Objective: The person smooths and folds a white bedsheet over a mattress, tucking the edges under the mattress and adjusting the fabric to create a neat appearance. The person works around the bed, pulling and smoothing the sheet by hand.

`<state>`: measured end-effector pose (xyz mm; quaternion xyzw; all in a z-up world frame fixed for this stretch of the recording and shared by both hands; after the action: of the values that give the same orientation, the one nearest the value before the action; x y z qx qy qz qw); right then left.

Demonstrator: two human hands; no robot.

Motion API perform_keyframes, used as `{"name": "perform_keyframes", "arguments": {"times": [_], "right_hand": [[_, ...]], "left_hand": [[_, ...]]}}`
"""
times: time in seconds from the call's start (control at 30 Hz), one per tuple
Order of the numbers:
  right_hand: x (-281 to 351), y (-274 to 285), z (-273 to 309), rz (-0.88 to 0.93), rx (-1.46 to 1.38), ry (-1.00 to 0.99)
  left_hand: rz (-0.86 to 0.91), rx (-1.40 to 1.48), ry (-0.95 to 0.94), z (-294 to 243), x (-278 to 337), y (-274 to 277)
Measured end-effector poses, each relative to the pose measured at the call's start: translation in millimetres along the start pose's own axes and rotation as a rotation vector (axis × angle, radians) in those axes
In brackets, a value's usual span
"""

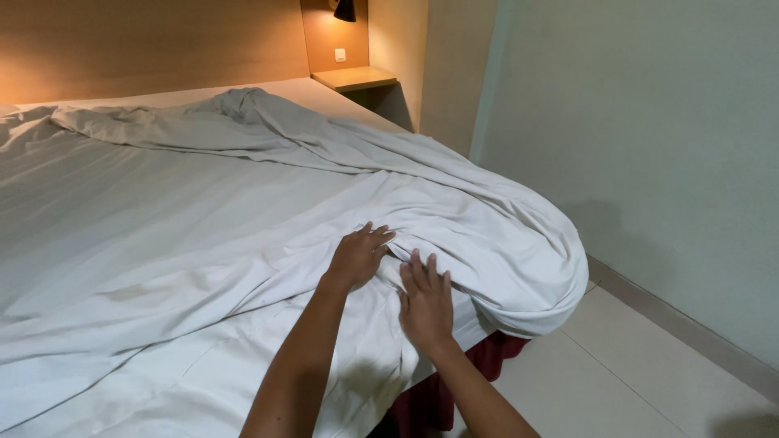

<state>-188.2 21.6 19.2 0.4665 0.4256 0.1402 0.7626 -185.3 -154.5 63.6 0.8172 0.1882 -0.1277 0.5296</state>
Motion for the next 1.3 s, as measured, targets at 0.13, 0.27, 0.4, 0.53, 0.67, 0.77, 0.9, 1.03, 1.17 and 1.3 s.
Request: {"name": "perform_keyframes", "arguments": {"times": [0.13,0.27,0.4,0.53,0.67,0.77,0.9,1.03,1.17,1.3], "right_hand": [[15.4,19.3,-51.3,-0.086,0.013,-0.077],[53.0,28.7,-112.7,-0.149,0.047,-0.233],[75.2,14.5,-129.2,-0.168,0.039,-0.253],[72.1,35.8,-114.8,-0.278,-0.086,-0.159],[55.2,50.6,-109.4,-0.313,-0.071,-0.109],[26.2,52.5,-102.3,-0.257,-0.079,-0.052],[-12.4,28.3,-107.5,0.018,-0.018,-0.005],[-20.9,33.6,-85.4,0.203,0.035,-0.02],[-19.8,9.9,-94.8,0.151,0.031,-0.038],[-21.0,5.4,-98.2,0.17,-0.017,-0.065]], "left_hand": [[-0.069,0.073,0.001,-13.0,5.4,15.4],[-0.107,0.072,-0.061,-21.4,4.3,13.4],[-0.094,0.118,-0.059,-10.5,1.7,-12.0],[-0.069,0.051,-0.054,-13.9,8.3,-16.9],[-0.062,0.01,-0.045,-27.1,7.1,-16.5],[-0.006,-0.047,-0.052,-55.6,7.8,3.5],[-0.066,-0.118,-0.114,-34.7,-10.7,-25.0],[-0.054,-0.152,-0.084,-15.7,-32.7,-40.0],[0.017,-0.146,-0.025,-4.3,-51.7,-49.1],[0.059,-0.111,0.012,1.1,-56.1,-60.3]]}}
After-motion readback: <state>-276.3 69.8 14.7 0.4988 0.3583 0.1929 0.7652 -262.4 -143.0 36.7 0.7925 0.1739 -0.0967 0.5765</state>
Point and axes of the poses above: each hand's wrist, its own x-axis away from the middle knuckle, its own y-axis out of the back of the hand, z = x × y, the point moved 4 cm from there along -x, towards the middle knuckle, and after that the axes turned 2 degrees about x, right-handed, at the moved point
